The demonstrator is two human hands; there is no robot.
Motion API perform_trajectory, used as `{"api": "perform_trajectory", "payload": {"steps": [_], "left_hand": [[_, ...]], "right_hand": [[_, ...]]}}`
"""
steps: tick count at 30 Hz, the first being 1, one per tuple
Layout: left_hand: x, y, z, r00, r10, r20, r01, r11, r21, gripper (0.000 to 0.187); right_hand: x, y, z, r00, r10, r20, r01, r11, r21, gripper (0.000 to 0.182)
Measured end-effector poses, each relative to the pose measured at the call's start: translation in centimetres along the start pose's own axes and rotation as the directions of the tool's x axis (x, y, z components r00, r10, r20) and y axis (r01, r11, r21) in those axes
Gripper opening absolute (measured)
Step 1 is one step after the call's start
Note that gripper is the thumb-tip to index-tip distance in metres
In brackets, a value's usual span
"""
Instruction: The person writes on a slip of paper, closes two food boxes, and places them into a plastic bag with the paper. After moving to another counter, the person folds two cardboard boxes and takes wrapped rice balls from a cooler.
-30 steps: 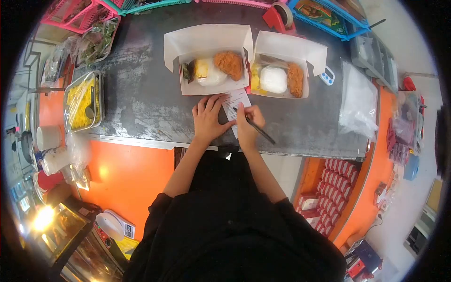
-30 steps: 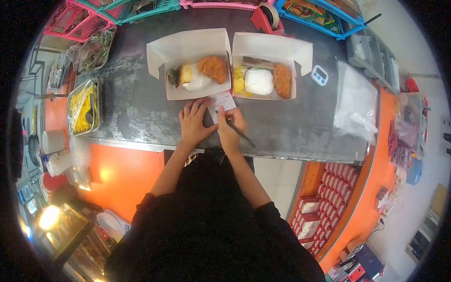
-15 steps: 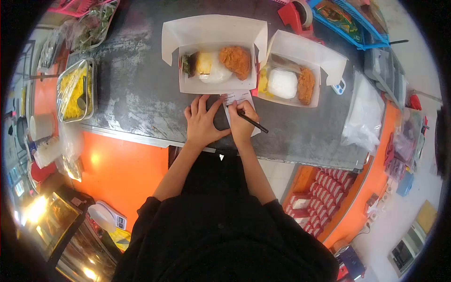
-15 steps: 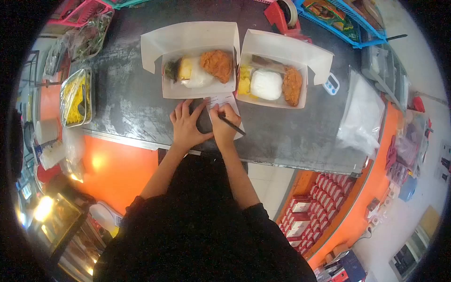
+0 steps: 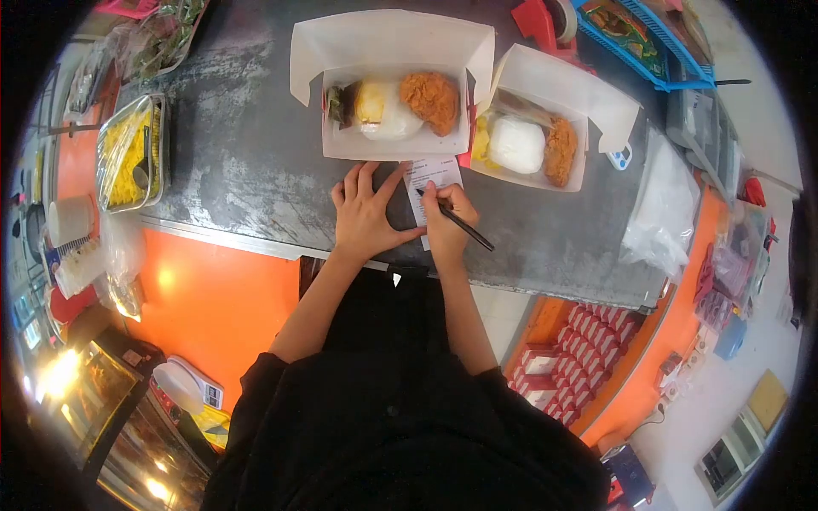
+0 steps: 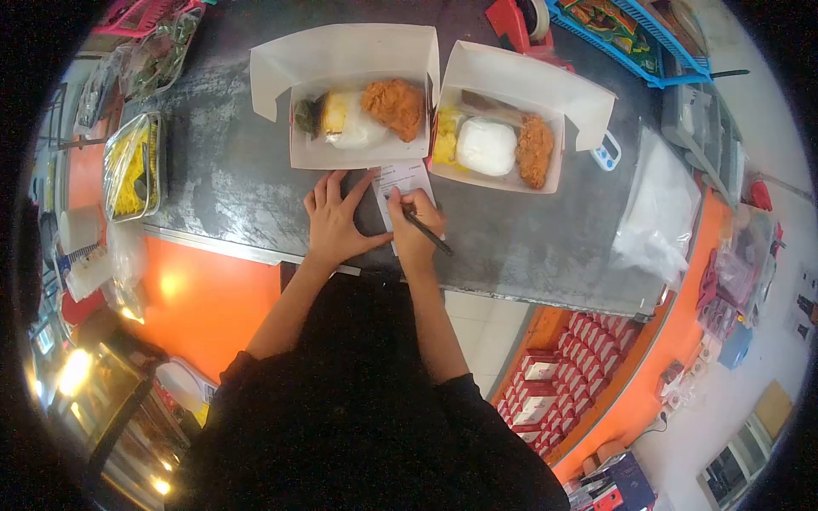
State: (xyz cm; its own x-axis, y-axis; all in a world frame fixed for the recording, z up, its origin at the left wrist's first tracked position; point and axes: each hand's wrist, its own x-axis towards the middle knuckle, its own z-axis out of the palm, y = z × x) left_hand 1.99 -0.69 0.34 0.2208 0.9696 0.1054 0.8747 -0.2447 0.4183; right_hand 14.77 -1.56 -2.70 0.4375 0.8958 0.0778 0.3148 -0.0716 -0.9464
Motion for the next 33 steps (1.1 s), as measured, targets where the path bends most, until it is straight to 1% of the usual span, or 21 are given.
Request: {"api": "perform_trajectory", "payload": {"steps": [3, 5, 6, 8, 9, 11, 12, 14, 15, 17, 18, 20, 21, 22, 24, 25, 27, 28, 30, 31, 33], "left_hand": [[-0.1, 0.0, 0.0, 1.0, 0.007, -0.002, -0.007, 1.0, -0.011, 0.091], [0.0, 0.0, 0.0, 1.0, 0.002, 0.0, -0.002, 1.0, -0.031, 0.091], [0.0, -0.1, 0.1, 1.0, 0.005, 0.0, -0.005, 0.999, -0.032, 0.091], [0.0, -0.1, 0.2, 1.0, 0.024, -0.018, -0.025, 0.999, -0.024, 0.092], [0.0, -0.1, 0.2, 0.999, 0.028, -0.018, -0.028, 0.999, -0.025, 0.092], [0.0, -0.2, 0.2, 1.0, 0.023, 0.017, -0.023, 1.0, 0.012, 0.092], [0.0, -0.2, 0.1, 1.0, 0.024, 0.018, -0.024, 1.0, 0.012, 0.092], [-0.1, -0.1, 0.2, 0.999, 0.037, -0.017, -0.038, 0.999, -0.016, 0.093], [0.0, -0.1, 0.2, 0.999, 0.038, -0.021, -0.038, 0.999, -0.018, 0.093], [0.0, -0.1, 0.1, 1.0, 0.026, -0.004, -0.026, 0.999, -0.023, 0.093], [-0.2, 0.0, 0.1, 1.0, 0.023, 0.003, -0.023, 0.999, -0.025, 0.093], [0.0, 0.0, 0.1, 1.0, 0.022, 0.006, -0.022, 1.0, -0.015, 0.093], [-0.1, -0.1, 0.1, 1.0, 0.023, 0.008, -0.023, 1.0, -0.016, 0.093], [0.0, -0.1, 0.1, 1.0, 0.028, 0.001, -0.028, 0.999, -0.017, 0.093], [0.0, -0.1, 0.2, 0.999, 0.031, -0.01, -0.031, 0.999, -0.018, 0.093], [0.0, -0.1, 0.2, 0.999, 0.034, -0.018, -0.034, 0.999, -0.019, 0.093], [0.0, -0.1, 0.2, 0.999, 0.037, -0.025, -0.038, 0.999, -0.02, 0.093], [0.0, -0.1, 0.1, 0.999, 0.038, -0.021, -0.038, 0.999, -0.024, 0.093], [0.0, 0.0, 0.0, 0.999, 0.034, -0.017, -0.035, 0.999, -0.029, 0.093], [0.0, 0.0, 0.0, 0.999, 0.036, -0.016, -0.037, 0.999, -0.016, 0.093], [-0.2, 0.0, 0.0, 0.999, 0.044, -0.015, -0.044, 0.999, -0.008, 0.093]], "right_hand": [[0.1, -0.2, -0.2, 0.999, 0.001, 0.046, 0.001, 0.999, -0.039, 0.024], [-0.1, 0.0, -0.4, 0.982, 0.094, -0.165, -0.092, 0.996, 0.021, 0.021], [-0.1, 0.4, -0.4, 0.982, 0.093, -0.167, -0.091, 0.996, 0.021, 0.021], [-0.3, 1.2, -0.4, 0.995, 0.048, -0.09, -0.054, 0.996, -0.069, 0.021], [-0.3, 0.9, -0.4, 0.994, 0.048, -0.094, -0.055, 0.996, -0.069, 0.021], [-0.1, 0.2, -0.4, 0.997, -0.038, 0.07, 0.043, 0.997, -0.066, 0.02], [-0.2, 0.4, -0.5, 0.997, -0.036, 0.069, 0.041, 0.997, -0.067, 0.02], [-0.3, 0.9, -0.9, 0.99, 0.037, -0.136, -0.042, 0.998, -0.037, 0.02], [-0.2, 0.9, -1.1, 0.99, 0.033, -0.137, -0.038, 0.999, -0.038, 0.02], [-0.5, 0.8, -1.5, 0.99, 0.13, -0.063, -0.12, 0.982, 0.144, 0.02], [-0.6, 0.4, -1.6, 0.989, 0.136, -0.061, -0.127, 0.982, 0.139, 0.02], [-0.4, -0.4, -1.6, 0.997, -0.04, 0.068, 0.044, 0.996, -0.073, 0.02], [-0.3, -0.4, -1.6, 0.995, -0.046, 0.089, 0.057, 0.991, -0.117, 0.021], [-0.2, -0.3, -1.5, 0.995, -0.047, 0.088, 0.057, 0.991, -0.117, 0.021], [-0.2, 0.0, -1.1, 0.991, -0.111, 0.072, 0.116, 0.991, -0.071, 0.024], [-0.3, 0.1, -1.2, 0.991, -0.111, 0.073, 0.116, 0.991, -0.071, 0.024], [-0.5, 0.3, -1.4, 0.995, 0.036, -0.095, -0.032, 0.999, 0.037, 0.023], [-0.4, 0.4, -1.5, 0.995, 0.034, -0.093, -0.03, 0.999, 0.037, 0.023], [-0.4, 0.5, -1.8, 0.99, -0.084, 0.111, 0.09, 0.995, -0.048, 0.023], [-0.5, 0.6, -1.9, 0.99, -0.083, 0.113, 0.089, 0.995, -0.049, 0.023], [-0.7, 1.0, -2.2, 0.997, 0.005, -0.077, -0.014, 0.993, -0.119, 0.023]]}}
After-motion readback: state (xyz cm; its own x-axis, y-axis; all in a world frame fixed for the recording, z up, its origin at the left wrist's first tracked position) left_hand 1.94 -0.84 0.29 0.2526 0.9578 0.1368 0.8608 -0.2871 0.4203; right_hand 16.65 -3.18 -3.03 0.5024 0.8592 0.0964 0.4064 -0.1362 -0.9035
